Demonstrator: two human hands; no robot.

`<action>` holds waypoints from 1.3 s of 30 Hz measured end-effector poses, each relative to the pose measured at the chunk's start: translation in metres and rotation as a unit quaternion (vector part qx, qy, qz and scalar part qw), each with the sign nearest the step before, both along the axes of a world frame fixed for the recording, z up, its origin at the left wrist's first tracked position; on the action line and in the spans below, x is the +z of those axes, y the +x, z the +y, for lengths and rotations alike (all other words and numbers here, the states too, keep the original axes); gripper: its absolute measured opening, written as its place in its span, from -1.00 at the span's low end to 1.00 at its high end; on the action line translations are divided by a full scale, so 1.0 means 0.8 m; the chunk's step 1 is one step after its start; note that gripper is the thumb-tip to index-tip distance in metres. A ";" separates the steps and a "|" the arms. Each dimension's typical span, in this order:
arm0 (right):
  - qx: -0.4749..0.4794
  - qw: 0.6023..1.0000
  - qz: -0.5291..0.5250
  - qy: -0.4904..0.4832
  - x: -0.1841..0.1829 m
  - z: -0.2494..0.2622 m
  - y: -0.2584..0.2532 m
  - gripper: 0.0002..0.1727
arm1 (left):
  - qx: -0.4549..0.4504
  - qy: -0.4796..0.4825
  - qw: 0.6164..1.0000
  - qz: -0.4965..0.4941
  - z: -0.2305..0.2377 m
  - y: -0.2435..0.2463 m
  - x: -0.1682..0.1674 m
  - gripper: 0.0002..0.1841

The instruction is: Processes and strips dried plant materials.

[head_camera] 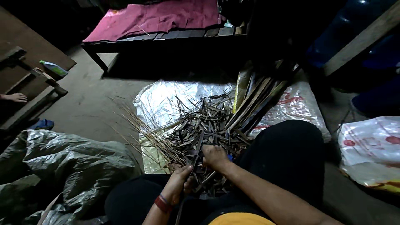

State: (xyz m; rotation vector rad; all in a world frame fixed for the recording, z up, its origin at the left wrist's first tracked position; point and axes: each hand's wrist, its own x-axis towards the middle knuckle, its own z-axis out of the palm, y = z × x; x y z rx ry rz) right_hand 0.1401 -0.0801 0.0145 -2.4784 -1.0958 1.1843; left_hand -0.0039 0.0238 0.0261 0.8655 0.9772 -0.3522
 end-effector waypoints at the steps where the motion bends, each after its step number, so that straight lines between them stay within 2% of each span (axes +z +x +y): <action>1: -0.013 1.000 -0.007 -0.015 -0.001 0.001 0.004 -0.63 | -0.001 0.001 1.000 0.000 -0.001 -0.003 0.003 -0.70; 5: -0.088 0.994 -0.026 -0.062 -0.009 0.007 0.032 -0.58 | -0.017 0.001 1.000 0.002 -0.007 -0.023 0.008 -0.72; 9: -0.210 0.975 -0.029 -0.067 -0.027 0.005 0.077 -0.56 | -0.016 0.000 1.000 0.001 -0.010 -0.032 0.007 -0.74; 11: -0.234 0.969 -0.025 -0.070 -0.023 0.002 0.085 -0.57 | -0.004 0.006 1.000 0.006 -0.009 -0.030 0.005 -0.75; 13: -0.189 0.981 0.017 -0.049 -0.011 0.000 0.067 -0.59 | 0.018 0.018 1.000 0.017 -0.008 -0.020 0.004 -0.77; 17: -0.025 0.994 0.105 -0.006 0.010 -0.009 -0.004 -0.66 | 0.028 0.025 0.999 0.019 -0.002 0.011 -0.003 -0.78; 20: 0.023 0.995 0.096 -0.010 0.015 -0.011 -0.022 -0.68 | 0.022 0.018 0.999 0.016 -0.004 0.021 -0.001 -0.75; 23: 0.025 0.998 0.053 -0.039 0.015 -0.007 -0.014 -0.64 | 0.018 0.008 1.000 0.011 -0.007 0.021 -0.001 -0.80; 30: -0.064 0.995 -0.018 -0.080 0.002 0.004 0.029 -0.60 | -0.010 0.004 1.000 -0.008 -0.015 0.001 0.008 -0.76; 34: -0.171 0.979 -0.024 -0.111 -0.015 0.010 0.085 -0.58 | -0.007 0.012 1.000 -0.005 -0.015 -0.004 0.011 -0.76; 37: -0.273 0.958 -0.030 -0.082 -0.029 0.001 0.118 -0.55 | 0.001 0.026 1.000 0.003 -0.013 -0.001 0.012 -0.78; 39: -0.306 0.951 0.009 -0.035 -0.029 -0.005 0.123 -0.56 | 0.004 0.042 0.999 0.008 -0.010 0.003 0.007 -0.79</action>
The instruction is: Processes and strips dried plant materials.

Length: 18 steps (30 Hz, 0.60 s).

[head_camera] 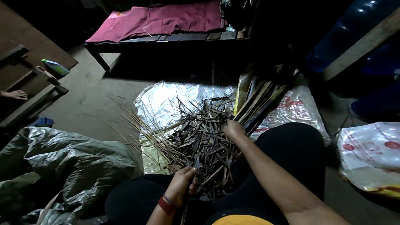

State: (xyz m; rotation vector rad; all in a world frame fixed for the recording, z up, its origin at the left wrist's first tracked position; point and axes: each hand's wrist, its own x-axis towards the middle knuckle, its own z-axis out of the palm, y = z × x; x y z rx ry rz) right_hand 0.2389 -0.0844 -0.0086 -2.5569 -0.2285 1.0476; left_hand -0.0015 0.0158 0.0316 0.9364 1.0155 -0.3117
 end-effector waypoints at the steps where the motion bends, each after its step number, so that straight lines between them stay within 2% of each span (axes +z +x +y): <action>1: -0.004 0.999 0.030 0.042 0.003 -0.001 -0.006 -0.56 | -0.002 0.011 1.000 -0.001 0.002 0.003 -0.004 -0.79; 4: 0.033 0.973 0.166 0.160 0.015 0.002 -0.049 -0.51 | -0.028 0.050 0.998 -0.009 0.006 0.024 -0.015 -0.80; 6: 0.063 0.951 0.224 0.206 0.023 0.009 -0.074 -0.60 | -0.038 0.066 0.997 -0.016 0.004 0.040 -0.014 -0.80; 8: 0.055 0.946 0.220 0.234 0.030 0.015 -0.077 -0.71 | -0.048 0.065 0.996 -0.034 0.003 0.048 -0.013 -0.75; 12: -0.065 0.944 0.178 0.270 0.028 0.024 -0.038 -0.72 | -0.095 0.041 0.993 -0.061 0.016 0.025 -0.019 -0.56; 14: -0.089 0.940 0.166 0.285 0.021 0.024 -0.024 -0.70 | -0.106 0.039 0.992 -0.055 0.018 0.015 -0.015 -0.64; 16: -0.059 0.949 0.128 0.282 0.015 0.019 -0.027 -0.64 | -0.083 0.045 0.995 -0.045 0.015 0.013 -0.010 -0.68; 18: 0.019 0.962 0.079 0.263 0.008 0.009 -0.044 -0.62 | -0.033 0.047 0.998 -0.027 0.012 0.018 -0.010 -0.68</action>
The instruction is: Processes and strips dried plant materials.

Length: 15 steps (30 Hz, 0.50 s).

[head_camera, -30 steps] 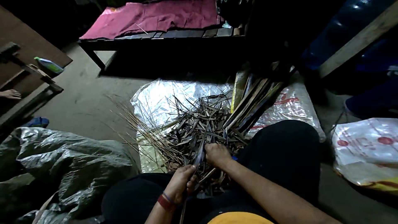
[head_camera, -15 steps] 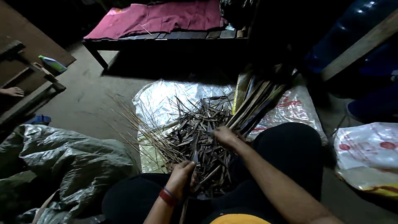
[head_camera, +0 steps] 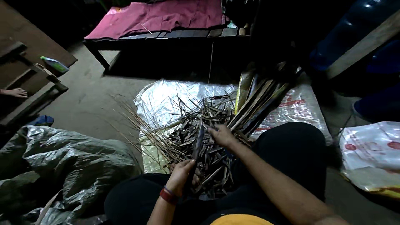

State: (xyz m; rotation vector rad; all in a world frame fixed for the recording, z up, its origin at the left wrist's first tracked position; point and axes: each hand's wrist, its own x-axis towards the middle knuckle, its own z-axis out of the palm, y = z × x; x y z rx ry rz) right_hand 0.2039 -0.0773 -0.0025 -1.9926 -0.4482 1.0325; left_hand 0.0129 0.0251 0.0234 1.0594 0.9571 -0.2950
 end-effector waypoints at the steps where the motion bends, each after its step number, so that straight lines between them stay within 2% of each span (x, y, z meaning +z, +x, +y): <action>1: 0.048 0.998 -0.025 -0.011 -0.003 -0.006 -0.011 -0.61 | 0.026 -0.002 1.000 0.007 -0.002 0.004 -0.002 -0.69; 4: 0.210 0.973 -0.070 -0.061 0.000 -0.017 -0.048 -0.63 | 0.080 -0.023 0.996 0.016 -0.010 0.015 -0.006 -0.70; 7: 0.288 0.946 -0.101 -0.112 0.005 -0.013 -0.063 -0.67 | 0.113 -0.088 0.990 0.007 -0.019 0.021 -0.011 -0.73; 11: 0.295 0.932 -0.141 -0.156 0.005 -0.003 -0.058 -0.61 | 0.172 -0.188 0.967 -0.009 -0.026 0.018 -0.012 -0.70; 15: 0.217 0.944 -0.148 -0.202 -0.009 0.002 -0.034 -0.57 | 0.139 -0.214 0.967 -0.019 -0.030 0.004 -0.011 -0.64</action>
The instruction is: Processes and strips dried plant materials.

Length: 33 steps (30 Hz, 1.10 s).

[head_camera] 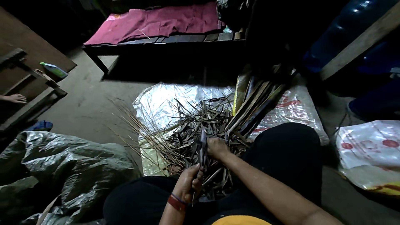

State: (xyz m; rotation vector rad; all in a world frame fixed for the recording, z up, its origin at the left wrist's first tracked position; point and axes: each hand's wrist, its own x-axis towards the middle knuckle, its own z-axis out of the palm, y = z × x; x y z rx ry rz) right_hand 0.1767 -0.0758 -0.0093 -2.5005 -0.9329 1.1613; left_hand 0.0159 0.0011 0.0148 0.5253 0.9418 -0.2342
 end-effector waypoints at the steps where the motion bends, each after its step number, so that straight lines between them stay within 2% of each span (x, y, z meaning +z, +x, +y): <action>1: -0.004 1.000 -0.006 -0.015 -0.003 0.001 0.010 -0.55 | -0.004 -0.001 1.000 0.000 -0.002 -0.005 0.000 -0.65; 4: -0.031 0.999 -0.017 -0.042 -0.008 0.007 0.041 -0.52 | -0.009 -0.005 1.000 -0.011 -0.003 -0.016 -0.001 -0.64; 6: -0.090 0.994 -0.026 -0.050 -0.018 0.008 0.068 -0.54 | -0.014 -0.004 1.000 -0.011 -0.003 -0.022 -0.002 -0.63; 9: -0.137 0.988 -0.032 -0.065 -0.020 0.011 0.097 -0.56 | 0.010 0.016 0.999 0.029 0.003 -0.019 -0.003 -0.58; 11: -0.106 0.993 -0.008 -0.042 -0.012 0.013 0.088 -0.61 | 0.021 0.028 0.998 0.052 0.010 -0.009 -0.013 -0.58; 16: 0.075 0.993 0.080 0.032 0.011 0.003 0.003 -0.69 | 0.033 0.034 0.997 0.067 0.023 0.036 -0.030 -0.61; 22: 0.137 0.990 0.027 -0.020 0.019 0.009 -0.011 -0.63 | 0.059 -0.016 0.997 0.043 0.018 0.053 -0.022 -0.64; 25: 0.090 0.996 0.006 -0.026 0.010 0.012 0.003 -0.61 | 0.033 -0.009 0.999 0.020 0.015 0.039 -0.018 -0.59; 30: -0.025 0.998 -0.022 -0.050 -0.017 0.016 0.065 -0.60 | -0.026 0.002 1.000 0.012 -0.001 0.003 -0.012 -0.58; 33: -0.080 0.996 -0.024 -0.043 -0.020 0.018 0.094 -0.60 | 0.009 -0.011 1.000 0.008 0.001 -0.008 -0.018 -0.55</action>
